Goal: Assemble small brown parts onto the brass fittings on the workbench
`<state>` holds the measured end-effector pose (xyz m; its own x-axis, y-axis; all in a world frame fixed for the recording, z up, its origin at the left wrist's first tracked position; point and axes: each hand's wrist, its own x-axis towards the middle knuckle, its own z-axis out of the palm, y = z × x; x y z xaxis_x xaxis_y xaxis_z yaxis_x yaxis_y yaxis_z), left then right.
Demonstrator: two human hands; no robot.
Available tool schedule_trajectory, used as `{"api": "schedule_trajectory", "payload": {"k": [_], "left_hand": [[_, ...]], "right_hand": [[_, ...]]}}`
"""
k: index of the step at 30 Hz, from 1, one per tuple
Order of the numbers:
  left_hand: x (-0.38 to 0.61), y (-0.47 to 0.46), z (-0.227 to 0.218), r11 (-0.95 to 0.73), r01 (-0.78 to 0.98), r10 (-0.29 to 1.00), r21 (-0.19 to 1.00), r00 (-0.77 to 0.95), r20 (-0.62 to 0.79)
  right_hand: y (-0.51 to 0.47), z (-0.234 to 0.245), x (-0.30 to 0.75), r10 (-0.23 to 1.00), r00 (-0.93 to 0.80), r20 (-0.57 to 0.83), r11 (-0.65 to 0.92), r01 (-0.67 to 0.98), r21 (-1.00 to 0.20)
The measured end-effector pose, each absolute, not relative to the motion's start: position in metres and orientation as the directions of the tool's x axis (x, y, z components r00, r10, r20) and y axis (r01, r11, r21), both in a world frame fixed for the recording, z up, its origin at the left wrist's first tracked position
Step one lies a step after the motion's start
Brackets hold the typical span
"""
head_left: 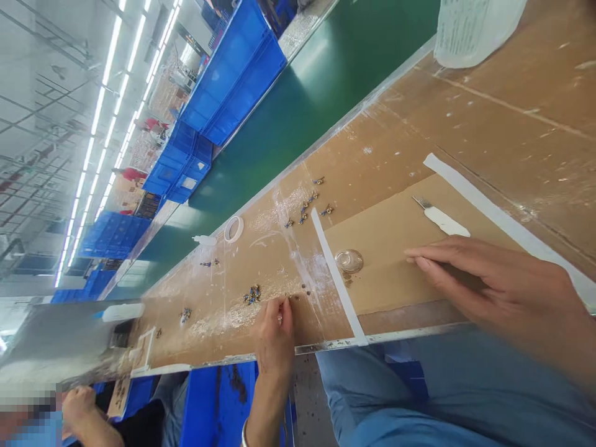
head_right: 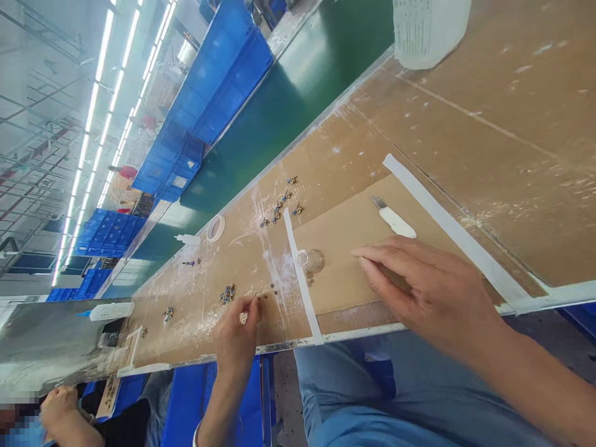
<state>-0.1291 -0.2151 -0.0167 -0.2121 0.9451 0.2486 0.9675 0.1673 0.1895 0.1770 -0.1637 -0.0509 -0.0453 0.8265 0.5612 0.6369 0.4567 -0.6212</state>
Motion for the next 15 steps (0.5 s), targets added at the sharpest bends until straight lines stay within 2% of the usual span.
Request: {"api": "schedule_trajectory", "payload": {"k": [3, 6, 7, 9, 12, 15], "left_hand": [[-0.124, -0.228, -0.008, 0.272, 0.801, 0.877, 0.534, -0.435, 0.206], [-0.105, -0.244, 0.007, 0.283, 0.564, 0.845, 0.776, -0.530, 0.076], [-0.097, -0.249, 0.013, 0.283, 0.498, 0.847, 0.820, -0.531, 0.030], [-0.078, -0.259, 0.022, 0.288, 0.398, 0.858, 0.871, -0.511, -0.050], [-0.053, -0.269, 0.034, 0.293, 0.305, 0.863, 0.906, -0.493, -0.113], [-0.040, -0.276, 0.040, 0.275, 0.282, 0.865, 0.919, -0.491, -0.107]], "right_hand": [[-0.171, -0.048, 0.183, 0.813, 0.064, 0.579, 0.419, 0.626, -0.658], [-0.184, -0.035, 0.179, 0.771, -0.012, 0.636, 0.506, 0.618, -0.602], [-0.189, -0.029, 0.172, 0.759, -0.089, 0.645, 0.564, 0.585, -0.583], [-0.199, -0.020, 0.153, 0.779, -0.163, 0.605, 0.609, 0.425, -0.670], [-0.213, -0.016, 0.122, 0.814, -0.250, 0.524, 0.563, 0.122, -0.817], [-0.220, -0.020, 0.107, 0.818, -0.320, 0.478, 0.506, 0.004, -0.862]]}}
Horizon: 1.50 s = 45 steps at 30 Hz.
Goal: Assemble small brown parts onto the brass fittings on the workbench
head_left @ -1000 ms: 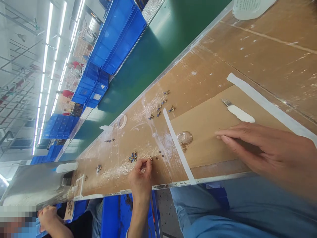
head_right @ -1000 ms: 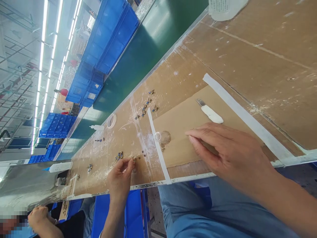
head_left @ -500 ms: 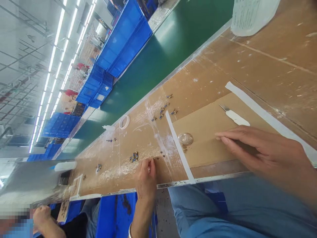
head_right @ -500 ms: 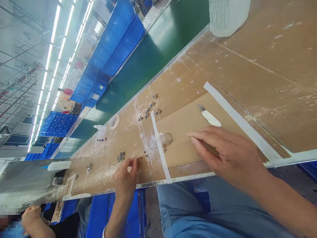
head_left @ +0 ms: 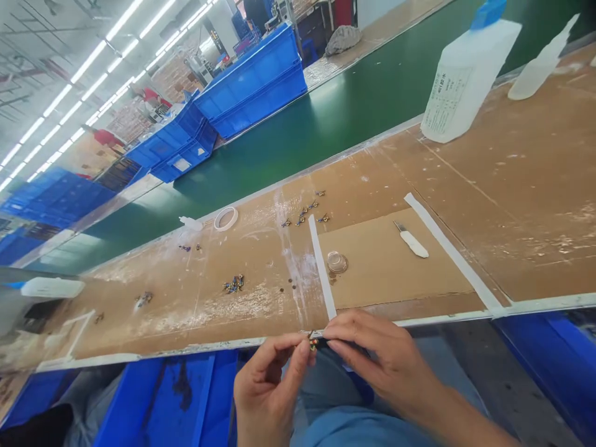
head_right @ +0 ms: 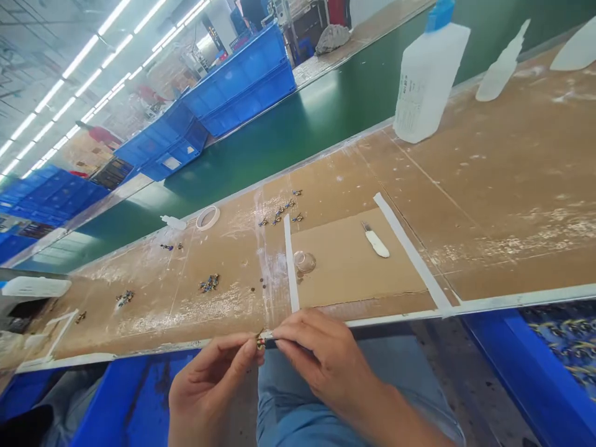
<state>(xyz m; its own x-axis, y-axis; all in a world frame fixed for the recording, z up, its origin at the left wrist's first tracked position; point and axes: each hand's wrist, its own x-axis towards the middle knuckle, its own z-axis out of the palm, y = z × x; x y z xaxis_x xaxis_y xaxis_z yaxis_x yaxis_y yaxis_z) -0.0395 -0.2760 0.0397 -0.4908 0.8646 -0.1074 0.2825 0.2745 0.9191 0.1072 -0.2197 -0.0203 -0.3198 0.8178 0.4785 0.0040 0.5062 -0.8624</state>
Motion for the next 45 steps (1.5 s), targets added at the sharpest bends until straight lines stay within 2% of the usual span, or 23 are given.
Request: {"api": "schedule_trajectory", "payload": {"k": [11, 14, 17, 22, 33, 45], "left_hand": [[-0.036, -0.285, 0.031, 0.106, 0.407, 0.914, 0.907, -0.399, 0.072], [-0.038, -0.285, 0.033, -0.020, 0.516, 0.952, 0.856, -0.252, 0.174], [-0.043, -0.284, 0.037, -0.166, 0.635, 0.960, 0.755, -0.070, 0.270], [-0.050, -0.281, 0.039, -0.289, 0.735, 0.943, 0.614, 0.109, 0.313], [-0.048, -0.283, 0.041, -0.342, 0.725, 0.927, 0.599, 0.156, 0.341], [-0.049, -0.285, 0.041, -0.310, 0.709, 0.936, 0.633, 0.113, 0.332]], "right_hand": [[-0.222, -0.021, 0.111, 0.756, -0.401, 0.517, 0.577, 0.034, -0.816], [-0.222, -0.021, 0.113, 0.739, -0.400, 0.543, 0.600, 0.023, -0.800], [-0.222, -0.022, 0.114, 0.721, -0.398, 0.567, 0.619, 0.002, -0.786], [-0.220, -0.025, 0.115, 0.685, -0.403, 0.607, 0.660, -0.009, -0.751], [-0.223, -0.023, 0.117, 0.674, -0.408, 0.616, 0.675, 0.002, -0.738], [-0.223, -0.020, 0.116, 0.683, -0.404, 0.609, 0.667, 0.003, -0.745]]}}
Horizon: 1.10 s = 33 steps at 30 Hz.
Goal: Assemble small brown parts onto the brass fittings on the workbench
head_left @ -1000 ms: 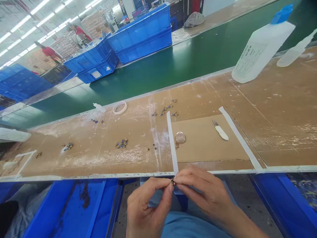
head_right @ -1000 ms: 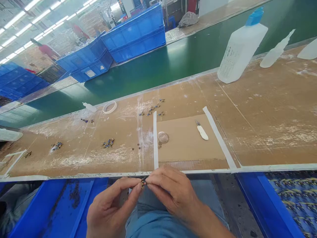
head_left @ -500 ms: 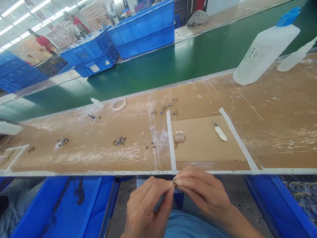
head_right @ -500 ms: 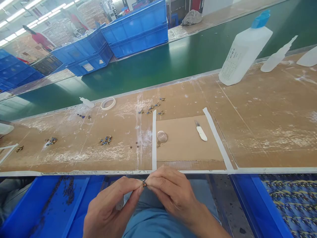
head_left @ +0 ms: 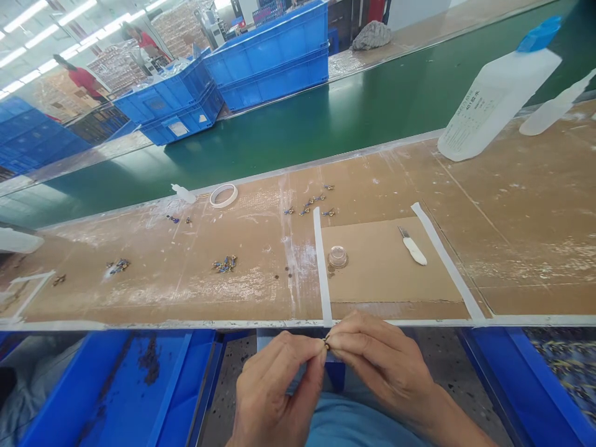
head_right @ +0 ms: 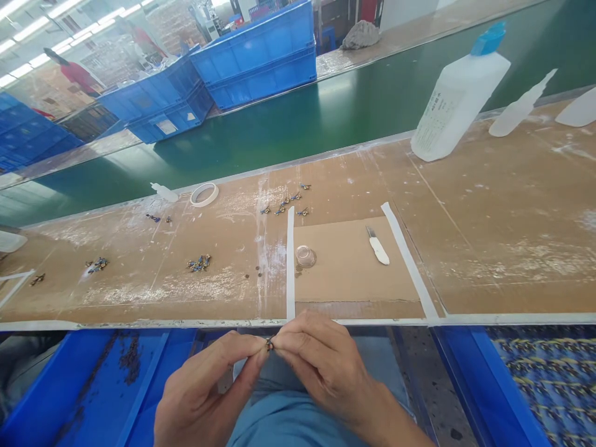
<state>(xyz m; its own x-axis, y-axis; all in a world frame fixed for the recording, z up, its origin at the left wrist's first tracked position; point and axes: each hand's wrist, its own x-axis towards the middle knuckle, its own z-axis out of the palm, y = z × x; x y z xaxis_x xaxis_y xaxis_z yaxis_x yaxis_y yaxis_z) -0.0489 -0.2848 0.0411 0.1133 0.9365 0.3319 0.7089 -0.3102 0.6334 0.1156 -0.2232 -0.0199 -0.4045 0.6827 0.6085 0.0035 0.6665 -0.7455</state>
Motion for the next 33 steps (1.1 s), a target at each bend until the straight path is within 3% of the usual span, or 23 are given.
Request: {"api": "schedule_trajectory", "payload": {"k": [16, 27, 30, 33], "left_hand": [[-0.048, -0.283, 0.041, -0.292, 0.681, 0.939, 0.671, 0.069, 0.338], [-0.044, -0.284, 0.034, -0.086, 0.445, 0.957, 0.891, -0.213, 0.199], [-0.048, -0.283, 0.034, -0.142, 0.463, 0.945, 0.875, -0.201, 0.260], [-0.056, -0.285, 0.034, -0.302, 0.601, 0.918, 0.740, -0.024, 0.395]], "right_hand": [[-0.224, -0.017, 0.116, 0.698, -0.398, 0.595, 0.654, 0.016, -0.756], [-0.217, -0.014, 0.120, 0.771, -0.385, 0.508, 0.568, 0.056, -0.821], [-0.216, -0.011, 0.120, 0.796, -0.381, 0.470, 0.519, 0.029, -0.854], [-0.217, -0.010, 0.118, 0.800, -0.380, 0.464, 0.502, 0.000, -0.865]]}}
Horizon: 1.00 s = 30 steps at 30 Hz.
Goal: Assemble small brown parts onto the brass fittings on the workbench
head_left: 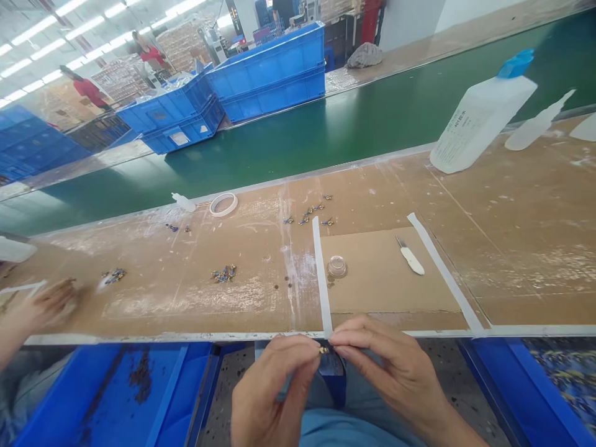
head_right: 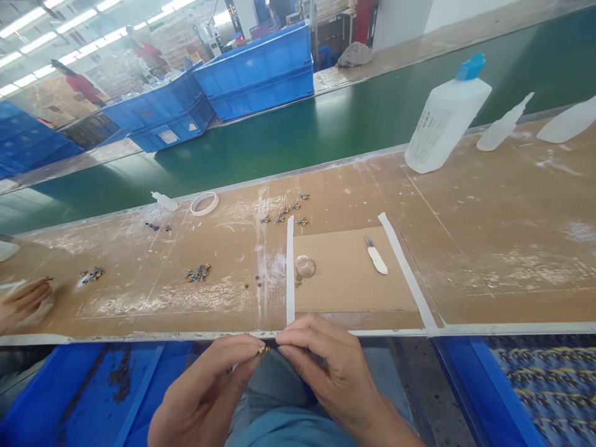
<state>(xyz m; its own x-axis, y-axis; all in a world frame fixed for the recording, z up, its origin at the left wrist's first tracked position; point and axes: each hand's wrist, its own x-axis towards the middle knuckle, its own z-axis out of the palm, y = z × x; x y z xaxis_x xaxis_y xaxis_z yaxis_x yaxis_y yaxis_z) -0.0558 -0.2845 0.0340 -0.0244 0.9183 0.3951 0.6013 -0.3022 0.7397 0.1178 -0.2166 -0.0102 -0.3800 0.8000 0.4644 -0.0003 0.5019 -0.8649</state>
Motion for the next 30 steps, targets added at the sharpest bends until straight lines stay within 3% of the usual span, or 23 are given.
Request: {"api": "schedule_trajectory", "payload": {"k": [4, 6, 13, 16, 22, 30], "left_hand": [[-0.063, -0.293, 0.032, -0.486, 0.767, 0.812, 0.418, 0.219, 0.542], [-0.062, -0.297, 0.029, -0.507, 0.800, 0.775, 0.321, 0.260, 0.576], [-0.056, -0.301, 0.027, -0.498, 0.830, 0.745, 0.251, 0.261, 0.614], [-0.060, -0.297, 0.029, -0.493, 0.812, 0.773, 0.312, 0.244, 0.586], [-0.057, -0.287, 0.029, -0.191, 0.592, 0.936, 0.783, -0.130, 0.326], [-0.051, -0.286, 0.030, -0.076, 0.476, 0.958, 0.876, -0.209, 0.197]], "right_hand": [[-0.218, -0.010, 0.115, 0.802, -0.382, 0.460, 0.495, -0.006, -0.869], [-0.218, -0.010, 0.115, 0.804, -0.389, 0.450, 0.488, -0.001, -0.873], [-0.217, -0.008, 0.114, 0.785, -0.398, 0.475, 0.516, -0.005, -0.857], [-0.216, -0.009, 0.114, 0.781, -0.393, 0.485, 0.529, 0.004, -0.848], [-0.215, -0.010, 0.114, 0.754, -0.418, 0.507, 0.562, 0.010, -0.827], [-0.214, -0.013, 0.112, 0.728, -0.442, 0.525, 0.589, 0.010, -0.808]]}}
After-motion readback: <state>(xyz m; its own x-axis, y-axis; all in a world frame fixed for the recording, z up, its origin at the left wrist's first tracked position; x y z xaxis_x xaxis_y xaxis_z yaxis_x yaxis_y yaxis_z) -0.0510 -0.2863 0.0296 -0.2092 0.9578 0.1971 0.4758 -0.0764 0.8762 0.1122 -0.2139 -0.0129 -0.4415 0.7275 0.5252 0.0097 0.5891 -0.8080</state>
